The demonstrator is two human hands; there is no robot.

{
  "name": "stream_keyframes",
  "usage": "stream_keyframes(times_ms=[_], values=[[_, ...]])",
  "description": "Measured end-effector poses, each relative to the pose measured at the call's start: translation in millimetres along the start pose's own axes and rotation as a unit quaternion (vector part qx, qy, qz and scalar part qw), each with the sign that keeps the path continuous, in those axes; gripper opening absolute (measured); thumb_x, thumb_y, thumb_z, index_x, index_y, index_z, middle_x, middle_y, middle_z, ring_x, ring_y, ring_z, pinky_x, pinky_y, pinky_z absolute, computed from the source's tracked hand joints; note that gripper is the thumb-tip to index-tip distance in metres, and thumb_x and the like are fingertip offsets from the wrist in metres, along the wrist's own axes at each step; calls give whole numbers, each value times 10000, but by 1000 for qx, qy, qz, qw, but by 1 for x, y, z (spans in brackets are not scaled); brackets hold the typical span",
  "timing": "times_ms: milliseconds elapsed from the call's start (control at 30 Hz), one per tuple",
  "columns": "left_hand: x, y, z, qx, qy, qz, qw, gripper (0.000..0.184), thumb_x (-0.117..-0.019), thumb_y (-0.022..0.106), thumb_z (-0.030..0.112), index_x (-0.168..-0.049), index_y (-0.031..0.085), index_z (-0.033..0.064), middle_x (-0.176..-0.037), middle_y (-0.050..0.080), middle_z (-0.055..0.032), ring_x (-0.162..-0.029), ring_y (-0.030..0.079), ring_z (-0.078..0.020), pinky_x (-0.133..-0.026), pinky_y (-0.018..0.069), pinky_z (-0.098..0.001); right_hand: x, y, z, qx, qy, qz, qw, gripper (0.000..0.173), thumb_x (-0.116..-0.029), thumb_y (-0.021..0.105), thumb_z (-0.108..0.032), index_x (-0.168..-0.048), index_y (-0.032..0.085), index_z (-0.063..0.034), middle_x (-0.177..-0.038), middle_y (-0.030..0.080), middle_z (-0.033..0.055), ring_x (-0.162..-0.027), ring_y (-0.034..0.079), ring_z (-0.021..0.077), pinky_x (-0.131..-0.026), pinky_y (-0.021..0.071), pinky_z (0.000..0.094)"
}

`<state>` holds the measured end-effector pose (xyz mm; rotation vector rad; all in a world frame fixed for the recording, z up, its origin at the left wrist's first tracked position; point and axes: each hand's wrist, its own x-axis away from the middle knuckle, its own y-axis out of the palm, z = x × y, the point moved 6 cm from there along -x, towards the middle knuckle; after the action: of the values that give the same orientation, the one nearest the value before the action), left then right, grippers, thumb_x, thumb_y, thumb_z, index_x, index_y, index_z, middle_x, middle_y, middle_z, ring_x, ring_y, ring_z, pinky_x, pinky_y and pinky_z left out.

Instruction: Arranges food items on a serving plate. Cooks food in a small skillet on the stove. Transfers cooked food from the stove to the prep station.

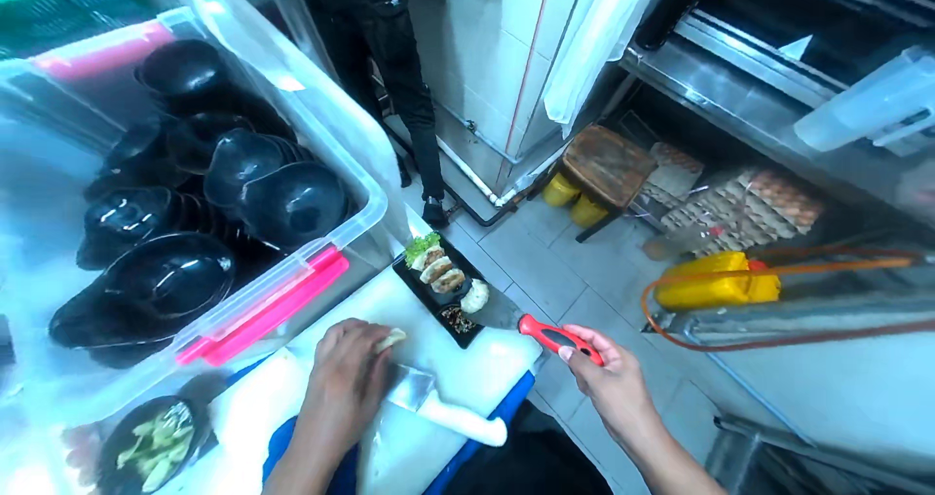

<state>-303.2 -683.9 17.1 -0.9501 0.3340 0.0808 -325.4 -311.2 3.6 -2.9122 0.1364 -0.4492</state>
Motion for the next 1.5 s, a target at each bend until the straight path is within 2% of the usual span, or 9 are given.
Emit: stream_keyframes(times_ms=[133,233,333,533,833,1100,1233,1367,1500], values=[[45,-15,-12,17,-42,28,999,294,-1000,564,352,-1129,725,144,-1106,704,-13,-1144,615,-209,-998,511,-427,10,17,-28,104,-36,41,993,306,-891,722,-188,-1171,748,-66,-872,744,21,-584,612,101,-499,505,257],[70,-21,-17,32,-67,40,996,284,-988,584,334,-1132,724,133,-1115,708,-27,-1159,610,-211,-1019,502,-414,14,34,-59,207,-72,43,975,309,-884,712,-266,-1138,756,-96,-913,765,-30,-788,715,56,-688,607,255],[87,-25,-18,42,-84,43,995,289,-984,587,324,-1127,729,117,-1111,710,-52,-1154,616,-235,-1004,510,-419,13,52,-87,294,-91,47,950,305,-892,700,-338,-1106,766,-130,-859,746,-45,-752,694,43,-677,591,276],[108,-33,-18,65,-87,64,992,264,-986,589,296,-1123,725,117,-1093,712,-60,-1162,612,-259,-1012,498,-444,5,81,-133,437,-109,24,893,273,-915,696,-401,-1053,780,-180,-800,714,-30,-719,673,114,-662,570,403],[134,-42,-28,84,-118,74,987,272,-985,591,282,-1118,734,93,-1116,715,-102,-1175,611,-309,-1026,488,-460,3,101,-161,515,-119,22,848,214,-927,717,-381,-979,777,-182,-763,696,-7,-713,668,161,-661,554,456],[136,-44,-24,88,-117,77,986,260,-985,602,277,-1112,735,93,-1109,715,-102,-1174,609,-301,-1020,489,-438,-6,69,-143,427,-65,63,899,195,-959,704,-359,-899,770,-186,-733,723,-19,-652,688,149,-637,580,427],[127,-38,-19,93,-108,65,988,268,-983,610,283,-1109,735,82,-1108,720,-101,-1169,613,-308,-1015,494,-459,-1,49,-123,373,-73,68,923,156,-939,715,-304,-941,779,-162,-748,722,-23,-665,681,130,-630,573,389],[90,-30,1,112,-99,54,987,322,-1004,586,323,-1152,718,69,-1120,717,-108,-1107,668,-260,-970,551,-463,8,42,-101,312,-86,66,944,170,-916,721,-295,-994,775,-154,-791,738,-35,-705,701,103,-661,599,345],[31,-5,13,95,-108,29,989,349,-1006,557,368,-1173,712,104,-1077,718,-52,-998,695,-205,-884,593,-446,14,39,-87,266,-84,75,957,184,-894,718,-287,-1005,774,-151,-793,729,-39,-700,684,84,-647,580,315]])
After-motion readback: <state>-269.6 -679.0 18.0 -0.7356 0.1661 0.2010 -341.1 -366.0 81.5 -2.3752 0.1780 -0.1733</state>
